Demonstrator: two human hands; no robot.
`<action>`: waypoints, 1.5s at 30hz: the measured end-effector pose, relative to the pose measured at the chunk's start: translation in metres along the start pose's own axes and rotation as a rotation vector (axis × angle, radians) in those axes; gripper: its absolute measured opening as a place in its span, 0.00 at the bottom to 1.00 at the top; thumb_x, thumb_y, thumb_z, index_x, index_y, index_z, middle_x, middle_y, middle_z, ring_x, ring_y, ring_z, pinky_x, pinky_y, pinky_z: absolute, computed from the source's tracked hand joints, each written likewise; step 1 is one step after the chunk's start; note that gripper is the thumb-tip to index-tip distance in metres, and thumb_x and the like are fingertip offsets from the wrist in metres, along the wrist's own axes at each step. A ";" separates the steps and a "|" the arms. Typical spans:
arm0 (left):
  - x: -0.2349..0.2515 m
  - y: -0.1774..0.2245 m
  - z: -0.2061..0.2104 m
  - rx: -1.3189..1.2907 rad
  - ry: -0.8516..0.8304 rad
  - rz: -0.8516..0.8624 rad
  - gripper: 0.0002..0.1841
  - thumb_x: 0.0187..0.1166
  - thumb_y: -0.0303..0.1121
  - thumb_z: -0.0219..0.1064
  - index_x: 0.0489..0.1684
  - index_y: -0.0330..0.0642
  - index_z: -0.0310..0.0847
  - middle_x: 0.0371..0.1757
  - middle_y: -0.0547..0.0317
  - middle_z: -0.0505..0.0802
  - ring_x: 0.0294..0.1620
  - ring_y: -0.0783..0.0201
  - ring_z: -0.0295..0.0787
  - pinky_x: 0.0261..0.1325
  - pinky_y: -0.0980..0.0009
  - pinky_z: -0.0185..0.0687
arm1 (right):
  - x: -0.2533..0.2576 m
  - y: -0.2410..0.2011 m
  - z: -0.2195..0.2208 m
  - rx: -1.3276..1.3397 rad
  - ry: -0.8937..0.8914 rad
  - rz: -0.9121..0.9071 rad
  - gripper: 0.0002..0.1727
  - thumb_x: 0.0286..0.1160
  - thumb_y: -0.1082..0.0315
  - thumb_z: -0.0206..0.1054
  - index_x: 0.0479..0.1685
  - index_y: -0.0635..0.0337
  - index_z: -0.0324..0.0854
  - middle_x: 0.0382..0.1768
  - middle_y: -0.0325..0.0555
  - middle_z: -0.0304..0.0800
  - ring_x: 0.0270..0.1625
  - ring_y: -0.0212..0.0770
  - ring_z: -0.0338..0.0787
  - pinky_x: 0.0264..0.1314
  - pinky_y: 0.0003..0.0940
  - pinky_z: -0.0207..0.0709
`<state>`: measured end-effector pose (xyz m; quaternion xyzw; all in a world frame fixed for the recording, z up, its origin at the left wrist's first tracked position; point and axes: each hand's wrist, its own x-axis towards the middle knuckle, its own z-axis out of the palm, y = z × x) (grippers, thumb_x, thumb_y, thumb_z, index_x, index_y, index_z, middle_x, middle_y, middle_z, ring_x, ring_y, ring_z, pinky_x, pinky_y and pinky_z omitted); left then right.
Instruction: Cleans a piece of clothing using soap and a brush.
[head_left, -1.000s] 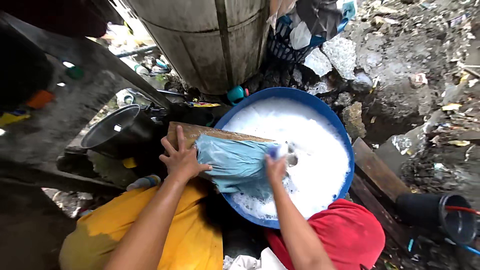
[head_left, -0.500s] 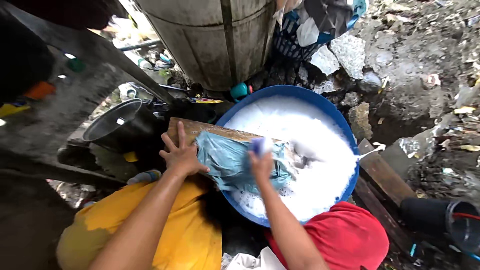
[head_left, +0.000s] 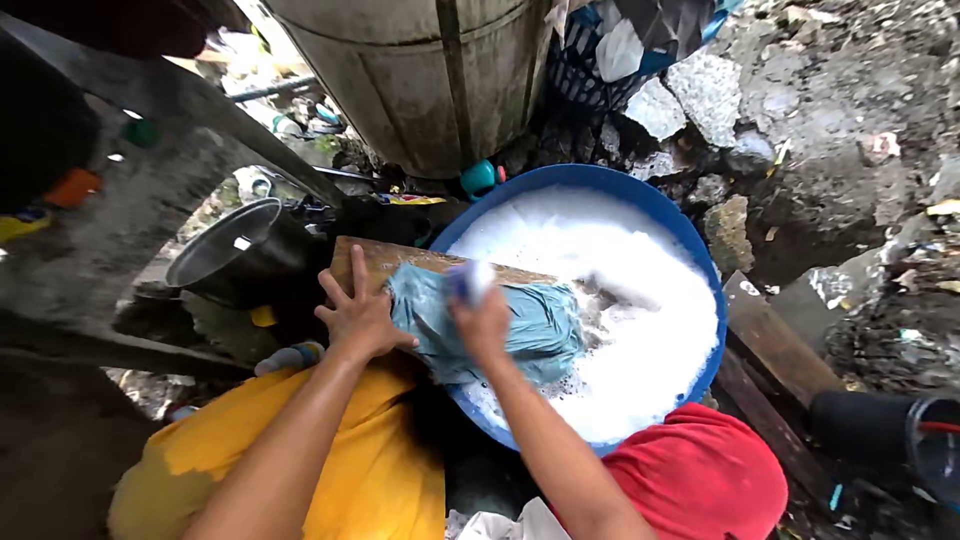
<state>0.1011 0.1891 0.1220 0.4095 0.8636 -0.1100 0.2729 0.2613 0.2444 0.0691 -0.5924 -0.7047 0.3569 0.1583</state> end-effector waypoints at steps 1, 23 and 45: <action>0.000 -0.001 -0.001 -0.003 0.010 0.003 0.46 0.49 0.54 0.92 0.73 0.42 0.81 0.96 0.54 0.18 0.92 0.23 0.23 0.72 0.19 0.56 | -0.009 -0.018 0.014 -0.012 -0.079 -0.109 0.35 0.72 0.52 0.78 0.74 0.66 0.77 0.61 0.68 0.87 0.62 0.65 0.89 0.60 0.63 0.84; 0.000 -0.002 0.003 -0.007 0.016 0.017 0.48 0.45 0.58 0.92 0.71 0.41 0.83 0.95 0.54 0.16 0.92 0.24 0.21 0.73 0.21 0.54 | 0.030 0.154 -0.062 -0.032 0.212 0.501 0.49 0.77 0.46 0.72 0.89 0.70 0.55 0.72 0.75 0.80 0.73 0.70 0.83 0.76 0.66 0.74; -0.003 -0.007 0.001 -0.020 0.060 0.069 0.39 0.55 0.48 0.90 0.69 0.41 0.85 0.97 0.55 0.22 0.93 0.24 0.22 0.70 0.20 0.56 | -0.028 -0.017 0.018 -0.049 -0.156 -0.151 0.37 0.70 0.50 0.79 0.75 0.62 0.79 0.62 0.67 0.87 0.64 0.64 0.88 0.63 0.61 0.83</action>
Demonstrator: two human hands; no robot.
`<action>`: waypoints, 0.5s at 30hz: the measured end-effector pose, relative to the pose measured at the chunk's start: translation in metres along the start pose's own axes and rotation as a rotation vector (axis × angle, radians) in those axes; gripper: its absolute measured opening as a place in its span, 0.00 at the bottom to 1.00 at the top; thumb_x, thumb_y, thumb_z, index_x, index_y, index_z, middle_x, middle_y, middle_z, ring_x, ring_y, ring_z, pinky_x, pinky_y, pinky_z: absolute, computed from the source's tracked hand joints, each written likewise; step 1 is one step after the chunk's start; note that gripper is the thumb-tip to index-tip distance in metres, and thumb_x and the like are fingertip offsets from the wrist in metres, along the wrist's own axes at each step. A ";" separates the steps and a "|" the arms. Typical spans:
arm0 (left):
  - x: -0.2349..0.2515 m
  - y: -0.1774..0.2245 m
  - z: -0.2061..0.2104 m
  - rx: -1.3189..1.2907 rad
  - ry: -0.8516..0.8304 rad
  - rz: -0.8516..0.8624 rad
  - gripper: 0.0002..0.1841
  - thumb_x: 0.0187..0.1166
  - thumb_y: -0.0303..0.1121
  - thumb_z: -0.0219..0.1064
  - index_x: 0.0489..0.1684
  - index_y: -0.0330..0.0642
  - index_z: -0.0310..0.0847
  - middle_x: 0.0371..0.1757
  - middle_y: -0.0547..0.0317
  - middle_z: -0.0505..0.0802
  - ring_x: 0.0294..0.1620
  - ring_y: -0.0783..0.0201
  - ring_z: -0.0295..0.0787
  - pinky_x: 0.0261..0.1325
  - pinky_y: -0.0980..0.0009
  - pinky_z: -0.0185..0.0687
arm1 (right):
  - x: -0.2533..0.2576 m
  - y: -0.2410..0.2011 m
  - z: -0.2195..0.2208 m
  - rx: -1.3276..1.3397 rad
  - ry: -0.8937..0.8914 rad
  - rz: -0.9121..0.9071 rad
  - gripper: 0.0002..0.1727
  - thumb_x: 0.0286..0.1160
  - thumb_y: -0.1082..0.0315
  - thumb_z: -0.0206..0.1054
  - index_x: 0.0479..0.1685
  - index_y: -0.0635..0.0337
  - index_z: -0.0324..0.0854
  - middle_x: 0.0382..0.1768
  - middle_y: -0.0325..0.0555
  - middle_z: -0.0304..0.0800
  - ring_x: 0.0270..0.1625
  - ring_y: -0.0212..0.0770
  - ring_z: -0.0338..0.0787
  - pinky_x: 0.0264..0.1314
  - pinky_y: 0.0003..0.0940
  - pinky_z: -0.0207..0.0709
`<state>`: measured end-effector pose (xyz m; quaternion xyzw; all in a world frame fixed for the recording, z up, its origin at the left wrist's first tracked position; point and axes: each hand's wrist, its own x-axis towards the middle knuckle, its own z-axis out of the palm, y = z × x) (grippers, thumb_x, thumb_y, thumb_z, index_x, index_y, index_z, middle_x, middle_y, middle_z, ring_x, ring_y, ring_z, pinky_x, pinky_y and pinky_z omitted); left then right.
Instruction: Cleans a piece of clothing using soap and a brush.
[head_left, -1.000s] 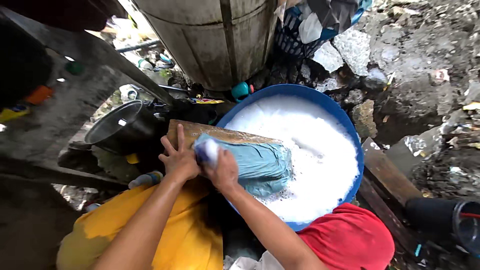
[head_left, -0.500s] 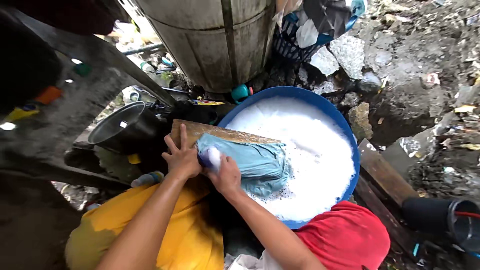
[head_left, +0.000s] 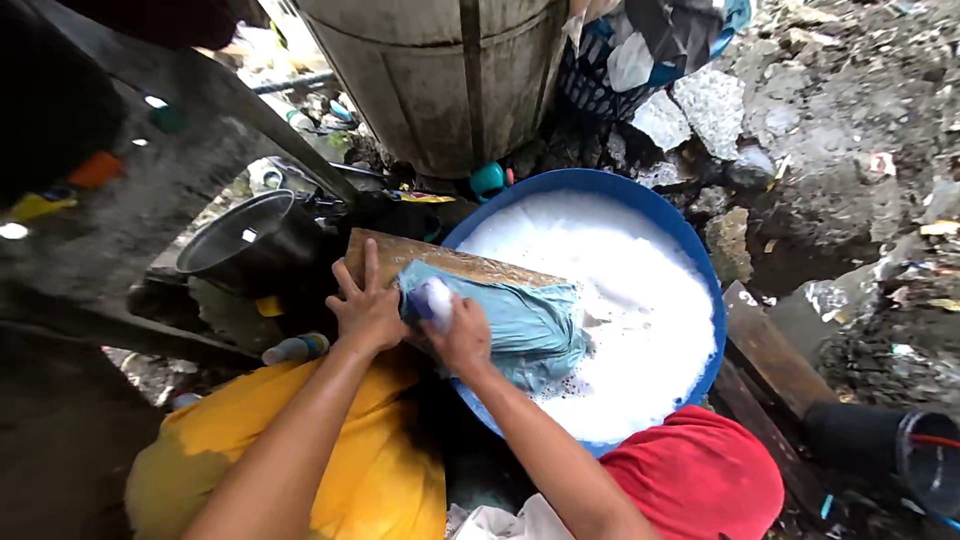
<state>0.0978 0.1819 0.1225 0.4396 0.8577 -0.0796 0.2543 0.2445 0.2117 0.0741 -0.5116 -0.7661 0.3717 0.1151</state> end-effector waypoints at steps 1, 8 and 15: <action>0.000 0.000 0.001 -0.007 0.000 0.002 0.41 0.52 0.52 0.91 0.68 0.41 0.85 0.97 0.55 0.21 0.93 0.24 0.22 0.71 0.20 0.56 | 0.003 0.017 -0.010 -0.020 0.001 0.017 0.38 0.71 0.48 0.78 0.76 0.63 0.78 0.64 0.68 0.87 0.65 0.66 0.88 0.64 0.63 0.82; 0.002 0.001 0.004 -0.010 -0.015 -0.015 0.48 0.46 0.58 0.92 0.73 0.45 0.83 0.95 0.55 0.17 0.92 0.23 0.21 0.73 0.20 0.53 | 0.042 0.150 -0.088 0.091 0.365 0.609 0.46 0.77 0.51 0.72 0.87 0.72 0.58 0.70 0.76 0.80 0.73 0.72 0.82 0.76 0.68 0.72; 0.002 -0.003 0.004 -0.003 -0.009 -0.009 0.44 0.51 0.54 0.91 0.71 0.42 0.84 0.96 0.56 0.19 0.93 0.25 0.23 0.73 0.21 0.55 | 0.021 0.003 -0.015 0.033 -0.020 0.021 0.39 0.72 0.49 0.77 0.78 0.65 0.75 0.65 0.68 0.86 0.65 0.65 0.89 0.63 0.64 0.83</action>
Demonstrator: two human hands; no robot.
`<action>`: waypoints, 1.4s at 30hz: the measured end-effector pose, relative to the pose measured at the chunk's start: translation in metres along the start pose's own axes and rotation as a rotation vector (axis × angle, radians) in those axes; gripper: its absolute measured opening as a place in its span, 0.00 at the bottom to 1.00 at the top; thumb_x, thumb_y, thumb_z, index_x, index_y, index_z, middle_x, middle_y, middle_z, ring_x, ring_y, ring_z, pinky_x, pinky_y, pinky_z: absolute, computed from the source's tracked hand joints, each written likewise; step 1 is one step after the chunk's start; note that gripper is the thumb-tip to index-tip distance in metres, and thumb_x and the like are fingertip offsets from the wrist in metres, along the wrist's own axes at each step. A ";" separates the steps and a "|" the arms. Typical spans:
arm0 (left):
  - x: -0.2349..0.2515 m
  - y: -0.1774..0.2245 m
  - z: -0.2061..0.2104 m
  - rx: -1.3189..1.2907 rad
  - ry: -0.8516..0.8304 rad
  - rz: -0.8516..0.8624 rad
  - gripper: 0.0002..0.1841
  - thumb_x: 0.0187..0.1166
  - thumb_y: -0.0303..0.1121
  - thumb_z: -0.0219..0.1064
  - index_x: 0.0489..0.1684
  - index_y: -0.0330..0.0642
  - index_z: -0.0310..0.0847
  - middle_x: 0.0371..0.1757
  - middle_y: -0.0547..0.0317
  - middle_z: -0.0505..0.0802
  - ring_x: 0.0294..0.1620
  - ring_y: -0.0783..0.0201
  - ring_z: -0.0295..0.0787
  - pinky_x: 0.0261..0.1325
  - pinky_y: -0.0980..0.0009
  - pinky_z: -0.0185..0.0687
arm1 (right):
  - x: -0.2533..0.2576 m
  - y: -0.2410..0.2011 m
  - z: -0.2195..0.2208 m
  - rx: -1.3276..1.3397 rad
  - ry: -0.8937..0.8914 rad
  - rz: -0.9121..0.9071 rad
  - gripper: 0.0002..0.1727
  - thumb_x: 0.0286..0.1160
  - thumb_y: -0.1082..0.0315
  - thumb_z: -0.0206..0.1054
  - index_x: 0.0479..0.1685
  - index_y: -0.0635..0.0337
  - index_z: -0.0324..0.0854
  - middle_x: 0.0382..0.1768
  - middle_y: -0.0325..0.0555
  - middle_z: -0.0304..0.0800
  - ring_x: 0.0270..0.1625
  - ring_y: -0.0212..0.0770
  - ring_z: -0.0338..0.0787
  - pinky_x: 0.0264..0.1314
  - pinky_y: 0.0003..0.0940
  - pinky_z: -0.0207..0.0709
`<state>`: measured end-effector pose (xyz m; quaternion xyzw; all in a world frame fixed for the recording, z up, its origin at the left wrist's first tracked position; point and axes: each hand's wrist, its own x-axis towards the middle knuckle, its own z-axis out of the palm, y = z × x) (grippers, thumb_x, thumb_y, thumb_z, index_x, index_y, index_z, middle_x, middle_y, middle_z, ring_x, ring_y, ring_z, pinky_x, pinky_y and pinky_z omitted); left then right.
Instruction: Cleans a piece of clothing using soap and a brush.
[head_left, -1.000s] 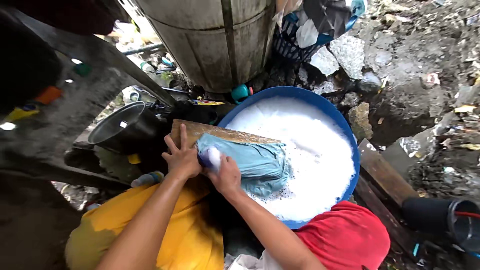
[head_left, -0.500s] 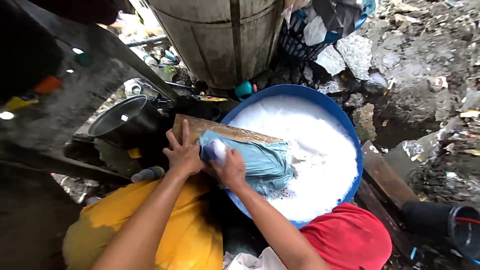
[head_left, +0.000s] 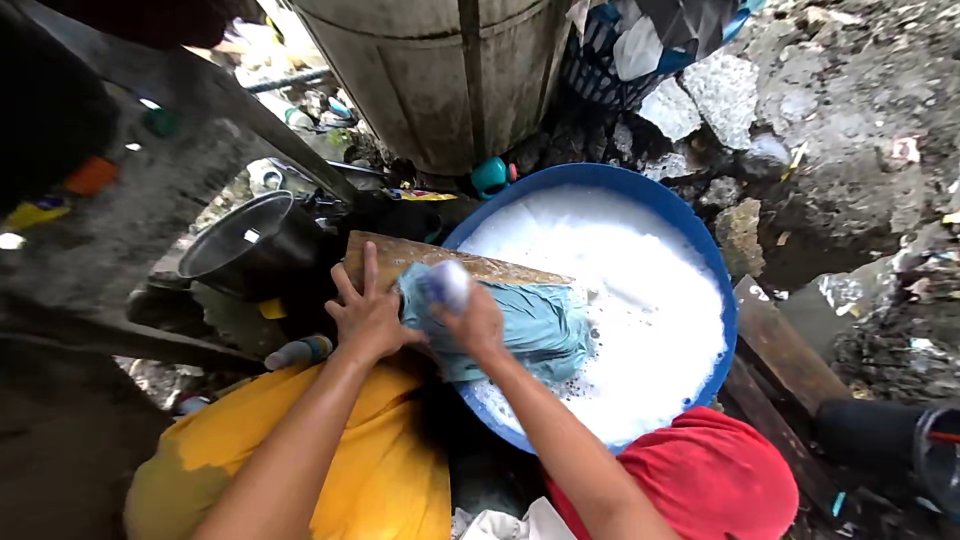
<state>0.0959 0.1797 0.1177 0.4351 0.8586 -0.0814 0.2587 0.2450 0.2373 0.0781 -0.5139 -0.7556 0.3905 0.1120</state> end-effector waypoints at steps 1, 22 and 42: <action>0.001 0.001 0.000 -0.001 -0.003 0.003 0.47 0.48 0.58 0.91 0.72 0.42 0.83 0.96 0.55 0.19 0.93 0.24 0.24 0.73 0.21 0.54 | 0.006 0.028 -0.018 -0.004 0.065 0.068 0.40 0.73 0.50 0.77 0.79 0.69 0.73 0.67 0.71 0.85 0.67 0.68 0.88 0.66 0.67 0.81; 0.000 0.002 -0.003 0.030 -0.008 0.017 0.50 0.50 0.61 0.88 0.76 0.40 0.79 0.95 0.50 0.17 0.93 0.24 0.18 0.77 0.21 0.50 | 0.010 0.176 -0.127 -0.127 0.240 0.688 0.49 0.74 0.44 0.74 0.90 0.63 0.60 0.86 0.77 0.57 0.86 0.79 0.60 0.78 0.78 0.60; -0.077 0.054 -0.052 -1.597 -0.150 0.273 0.19 0.97 0.43 0.39 0.70 0.50 0.73 0.51 0.60 0.92 0.51 0.65 0.92 0.54 0.62 0.91 | -0.061 0.158 -0.131 0.339 0.110 0.697 0.26 0.91 0.55 0.59 0.66 0.74 0.81 0.67 0.72 0.84 0.73 0.65 0.83 0.79 0.60 0.71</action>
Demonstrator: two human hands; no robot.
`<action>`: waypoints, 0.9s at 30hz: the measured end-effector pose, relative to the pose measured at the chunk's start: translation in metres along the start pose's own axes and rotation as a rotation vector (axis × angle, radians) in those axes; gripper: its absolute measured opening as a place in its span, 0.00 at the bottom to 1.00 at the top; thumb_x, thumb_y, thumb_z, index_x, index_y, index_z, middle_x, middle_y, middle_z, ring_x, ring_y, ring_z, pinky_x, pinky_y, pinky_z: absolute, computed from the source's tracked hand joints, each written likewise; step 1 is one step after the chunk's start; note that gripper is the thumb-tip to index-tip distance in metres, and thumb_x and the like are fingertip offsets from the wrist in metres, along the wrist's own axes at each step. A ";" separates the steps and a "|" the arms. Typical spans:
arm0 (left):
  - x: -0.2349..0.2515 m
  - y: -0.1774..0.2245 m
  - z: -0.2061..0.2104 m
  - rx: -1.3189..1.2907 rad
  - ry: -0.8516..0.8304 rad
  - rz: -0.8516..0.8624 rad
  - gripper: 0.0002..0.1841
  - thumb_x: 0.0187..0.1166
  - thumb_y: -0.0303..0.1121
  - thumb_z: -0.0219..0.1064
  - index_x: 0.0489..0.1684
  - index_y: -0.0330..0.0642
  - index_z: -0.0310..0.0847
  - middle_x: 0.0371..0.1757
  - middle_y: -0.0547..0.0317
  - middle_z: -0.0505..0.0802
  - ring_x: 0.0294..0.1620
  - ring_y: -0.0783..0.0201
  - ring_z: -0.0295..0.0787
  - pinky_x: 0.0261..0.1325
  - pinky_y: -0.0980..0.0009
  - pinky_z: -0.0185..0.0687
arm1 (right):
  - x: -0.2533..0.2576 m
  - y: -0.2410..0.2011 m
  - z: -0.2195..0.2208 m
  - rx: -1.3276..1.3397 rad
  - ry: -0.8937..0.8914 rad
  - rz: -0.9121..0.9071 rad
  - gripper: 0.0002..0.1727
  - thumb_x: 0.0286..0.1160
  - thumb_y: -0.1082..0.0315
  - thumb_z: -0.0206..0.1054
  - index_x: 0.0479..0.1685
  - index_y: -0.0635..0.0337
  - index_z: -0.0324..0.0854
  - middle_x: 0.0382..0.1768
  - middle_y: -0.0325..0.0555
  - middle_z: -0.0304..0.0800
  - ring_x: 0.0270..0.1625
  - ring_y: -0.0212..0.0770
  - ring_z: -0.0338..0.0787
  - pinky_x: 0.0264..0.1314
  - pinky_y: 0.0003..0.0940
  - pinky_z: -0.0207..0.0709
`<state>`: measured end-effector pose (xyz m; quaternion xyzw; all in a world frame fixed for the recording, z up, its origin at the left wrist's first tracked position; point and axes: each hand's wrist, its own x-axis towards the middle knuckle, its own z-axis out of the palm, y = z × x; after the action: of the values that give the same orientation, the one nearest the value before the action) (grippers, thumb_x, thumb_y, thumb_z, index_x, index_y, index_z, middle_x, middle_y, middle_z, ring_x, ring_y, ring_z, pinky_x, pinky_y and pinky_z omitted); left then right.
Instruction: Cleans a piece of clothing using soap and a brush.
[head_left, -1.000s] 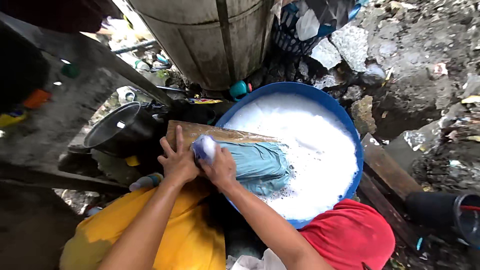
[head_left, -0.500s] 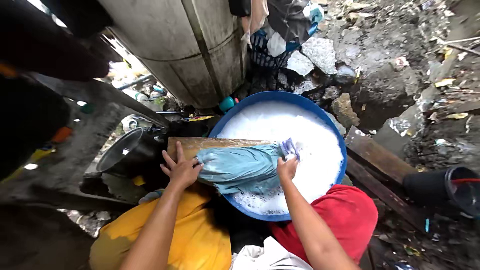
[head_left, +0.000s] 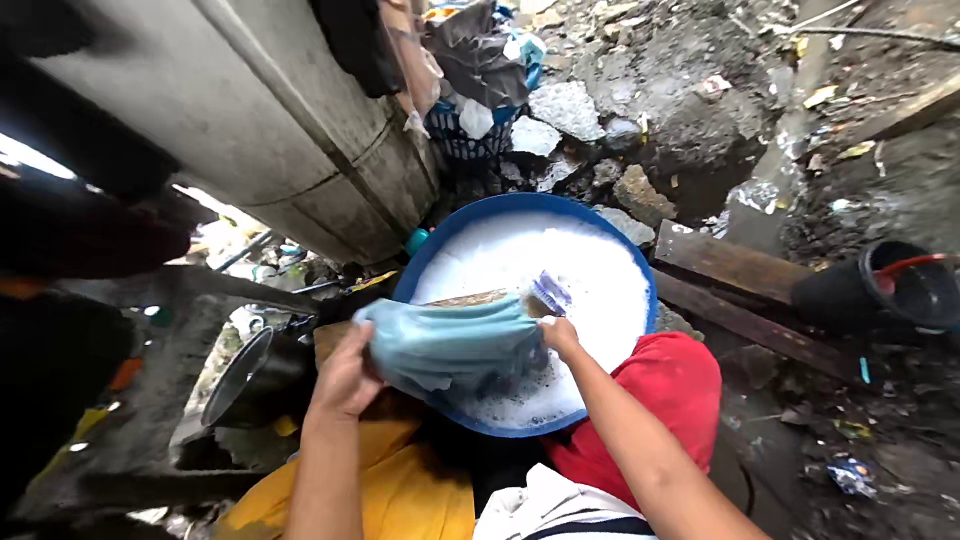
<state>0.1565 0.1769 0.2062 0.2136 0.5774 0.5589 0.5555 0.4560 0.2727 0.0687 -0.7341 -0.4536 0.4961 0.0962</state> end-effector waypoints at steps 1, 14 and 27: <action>0.010 -0.012 -0.001 -0.140 -0.027 0.034 0.24 0.96 0.50 0.34 0.70 0.52 0.74 0.55 0.61 0.93 0.57 0.64 0.91 0.60 0.58 0.90 | 0.001 0.001 0.002 0.049 -0.011 0.000 0.26 0.91 0.55 0.58 0.66 0.74 0.80 0.66 0.72 0.84 0.71 0.64 0.85 0.77 0.60 0.73; 0.003 -0.013 0.050 -0.149 -0.569 0.168 0.26 0.77 0.68 0.60 0.56 0.63 0.89 0.52 0.69 0.97 0.56 0.69 0.94 0.59 0.63 0.91 | -0.036 -0.007 0.052 0.218 -0.303 -0.066 0.24 0.85 0.65 0.63 0.74 0.71 0.73 0.69 0.69 0.81 0.70 0.60 0.82 0.73 0.59 0.73; 0.024 -0.042 0.024 -0.292 -0.079 0.267 0.33 0.92 0.58 0.23 0.67 0.50 0.73 0.52 0.62 0.93 0.55 0.65 0.92 0.59 0.57 0.90 | -0.030 -0.024 -0.005 0.103 -0.219 -0.216 0.21 0.70 0.69 0.78 0.59 0.73 0.83 0.59 0.67 0.86 0.62 0.57 0.85 0.71 0.57 0.75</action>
<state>0.1862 0.1954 0.1655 0.2270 0.4345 0.6968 0.5236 0.4437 0.2655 0.1045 -0.6169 -0.5115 0.5824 0.1364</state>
